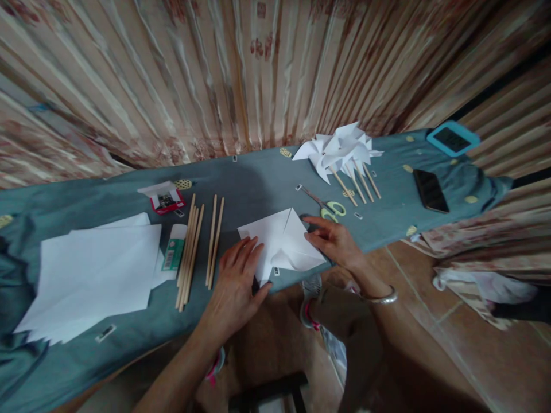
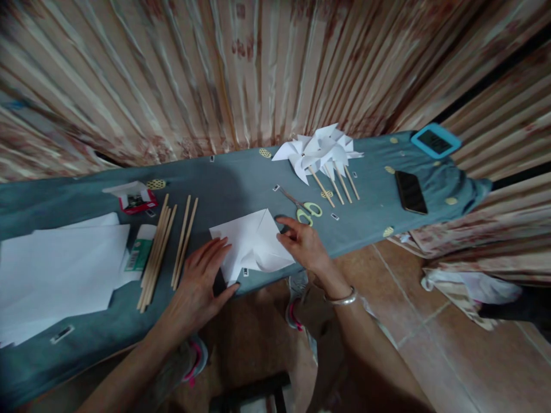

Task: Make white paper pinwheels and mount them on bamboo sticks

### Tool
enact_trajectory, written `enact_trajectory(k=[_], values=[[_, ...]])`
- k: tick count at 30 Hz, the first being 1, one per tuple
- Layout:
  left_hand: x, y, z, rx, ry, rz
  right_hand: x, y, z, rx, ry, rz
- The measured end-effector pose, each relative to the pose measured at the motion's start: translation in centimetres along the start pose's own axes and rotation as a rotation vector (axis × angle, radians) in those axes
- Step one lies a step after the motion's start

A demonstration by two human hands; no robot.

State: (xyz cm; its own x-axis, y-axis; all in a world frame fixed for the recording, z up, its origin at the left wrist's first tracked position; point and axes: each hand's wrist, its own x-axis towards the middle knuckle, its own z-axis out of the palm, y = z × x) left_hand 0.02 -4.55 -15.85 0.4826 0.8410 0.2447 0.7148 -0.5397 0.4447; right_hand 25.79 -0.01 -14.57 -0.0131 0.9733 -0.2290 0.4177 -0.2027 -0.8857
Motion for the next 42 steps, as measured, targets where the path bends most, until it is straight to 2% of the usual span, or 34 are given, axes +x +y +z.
enact_trajectory(k=[3,7,12,14,19,22,24,27,32,42], values=[[0.1,-0.3,-0.1,0.033,0.020,0.000,-1.8,0.2,-0.1,0.060,-0.044,0.001],[0.7,-1.1,-0.5,0.063,0.074,-0.018,-3.5,0.4,0.7,0.156,-0.177,-0.027],[1.4,-1.9,-0.8,0.111,0.146,-0.033,-4.9,0.8,1.0,0.081,-0.330,-0.108],[1.5,-2.0,-0.8,0.111,0.162,-0.032,-5.4,0.7,0.7,-0.040,-0.310,-0.149],[1.3,-1.7,-0.9,0.042,0.172,-0.019,-6.2,-0.1,-0.1,-0.462,-0.065,-0.427],[1.1,-0.9,-1.0,-0.009,0.162,0.014,-6.6,-0.4,0.4,-0.583,-0.137,-0.559],[0.9,-0.1,-1.1,-0.040,0.144,0.057,-6.9,-0.4,1.1,-0.613,-0.204,-0.588],[0.6,0.9,-0.9,-0.072,0.095,0.120,-7.1,-0.3,1.8,-0.631,-0.237,-0.586],[0.5,1.6,-0.8,-0.062,0.010,0.146,-6.7,-0.6,1.7,-0.609,-0.228,-0.590],[1.0,1.7,-0.7,-0.032,-0.041,0.145,-5.5,-0.8,1.3,-0.463,-0.183,-0.561]])
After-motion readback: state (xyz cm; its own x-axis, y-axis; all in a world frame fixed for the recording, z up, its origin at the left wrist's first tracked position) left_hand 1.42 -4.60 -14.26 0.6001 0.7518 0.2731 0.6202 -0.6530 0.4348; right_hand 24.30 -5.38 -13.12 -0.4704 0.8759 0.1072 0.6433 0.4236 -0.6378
